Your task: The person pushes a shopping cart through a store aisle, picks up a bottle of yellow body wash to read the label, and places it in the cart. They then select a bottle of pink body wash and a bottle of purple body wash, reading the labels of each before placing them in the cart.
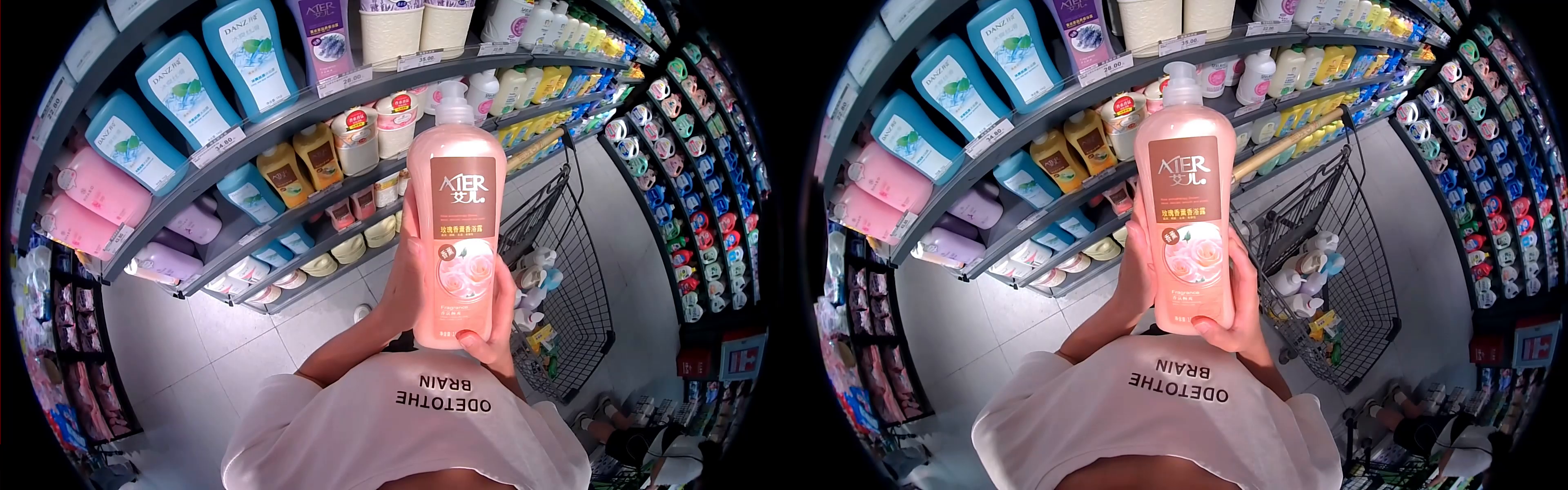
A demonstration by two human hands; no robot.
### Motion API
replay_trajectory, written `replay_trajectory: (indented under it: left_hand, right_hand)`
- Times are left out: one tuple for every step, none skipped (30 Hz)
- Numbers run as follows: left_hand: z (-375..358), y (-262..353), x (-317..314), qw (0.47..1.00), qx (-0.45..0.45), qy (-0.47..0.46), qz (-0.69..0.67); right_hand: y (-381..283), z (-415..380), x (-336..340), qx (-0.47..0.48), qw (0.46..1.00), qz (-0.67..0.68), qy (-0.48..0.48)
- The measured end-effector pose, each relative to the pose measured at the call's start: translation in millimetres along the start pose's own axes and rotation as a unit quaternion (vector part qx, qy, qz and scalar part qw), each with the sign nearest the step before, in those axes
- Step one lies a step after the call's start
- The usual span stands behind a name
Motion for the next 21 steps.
replay_trajectory:
  left_hand:
    - [0.3, -0.4, 0.4, 1.0, 0.001, 0.001, 0.003]
    - [0.6, 0.8, 0.1, 1.0, -0.001, 0.002, 0.004]
    - [1.0, 3.0, -0.8, 1.0, -0.003, 0.003, 0.004]
    - [1.5, 5.1, -1.6, 1.0, -0.005, 0.004, 0.004]
    - [2.0, 6.7, -2.5, 1.0, -0.005, 0.003, 0.004]
    - [2.6, 8.3, -3.3, 1.0, -0.006, 0.001, 0.004]
    - [3.1, 9.2, -3.7, 1.0, -0.007, 0.0, 0.004]
    - [3.3, 9.5, -3.2, 1.0, -0.007, 0.004, 0.006]
    - [3.5, 9.8, -2.7, 1.0, -0.007, 0.007, 0.009]
    - [3.8, 10.0, -2.1, 1.0, -0.008, 0.011, 0.012]
    - [4.2, 10.2, -1.9, 1.0, -0.009, 0.01, 0.013]
    - [4.5, 10.3, -1.5, 1.0, -0.01, 0.008, 0.015]
    - [4.6, 10.3, -1.4, 1.0, -0.011, 0.007, 0.016]
    - [4.6, 9.5, -1.5, 1.0, -0.005, 0.007, 0.007]
    - [4.2, 8.7, -1.8, 1.0, 0.001, 0.006, -0.002]
    - [3.9, 7.8, -2.1, 1.0, 0.007, 0.005, -0.012]
    - [3.7, 7.7, -2.0, 1.0, 0.007, 0.005, -0.009]
    - [3.6, 7.5, -1.7, 1.0, 0.006, 0.005, -0.006]
    - [3.5, 7.2, -1.6, 1.0, 0.006, 0.005, -0.003]
    - [3.6, 6.7, -1.4, 1.0, 0.005, 0.006, -0.003]
    - [3.7, 6.0, -1.2, 1.0, 0.004, 0.006, -0.002]
  right_hand:
    - [-0.1, 0.3, -0.2, 0.001, 1.0, -0.002, -0.001]
    - [-0.1, 0.3, -0.3, 0.0, 1.0, -0.004, 0.0]
    - [-0.3, 0.4, -0.5, 0.0, 1.0, -0.006, 0.0]
    - [-0.4, 0.5, -0.7, -0.001, 1.0, -0.007, 0.0]
    - [-0.6, 1.1, -1.0, 0.001, 1.0, -0.008, -0.001]
    - [-0.6, 2.0, -1.2, 0.004, 1.0, -0.008, -0.003]
    - [-0.6, 2.6, -1.5, 0.006, 1.0, -0.008, -0.004]
    - [-0.5, 2.6, -1.6, 0.008, 1.0, -0.007, -0.002]
    - [-0.2, 2.6, -1.8, 0.01, 1.0, -0.006, 0.0]
    - [-0.1, 2.7, -1.9, 0.012, 1.0, -0.005, 0.002]
    - [0.1, 2.8, -2.2, 0.012, 1.0, -0.006, 0.002]
    - [0.2, 2.9, -2.4, 0.012, 1.0, -0.007, 0.003]
    - [0.3, 3.0, -2.6, 0.012, 1.0, -0.007, 0.003]
    - [0.3, 3.2, -2.6, 0.013, 1.0, -0.008, 0.001]
    - [0.4, 3.6, -2.6, 0.015, 1.0, -0.009, 0.0]
    - [0.2, 3.8, -2.6, 0.017, 1.0, -0.011, -0.002]
    - [-0.1, 4.1, -2.8, 0.014, 1.0, -0.01, -0.001]
    - [-1.0, 4.7, -3.2, 0.011, 1.0, -0.009, 0.0]
    - [-1.5, 5.0, -3.4, 0.009, 1.0, -0.008, 0.001]
    - [-1.6, 4.8, -3.2, 0.007, 1.0, -0.007, 0.001]
    - [-1.6, 4.5, -3.0, 0.006, 1.0, -0.006, 0.001]
Point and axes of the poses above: each hand's wrist, its own z-axis towards the middle knuckle, its own x-axis out of the back of the hand, y = z × x, the point moved 7 cm from there along z, towards the middle knuckle, and after that the axes turned 9 degrees about x, right-handed, at the moved point
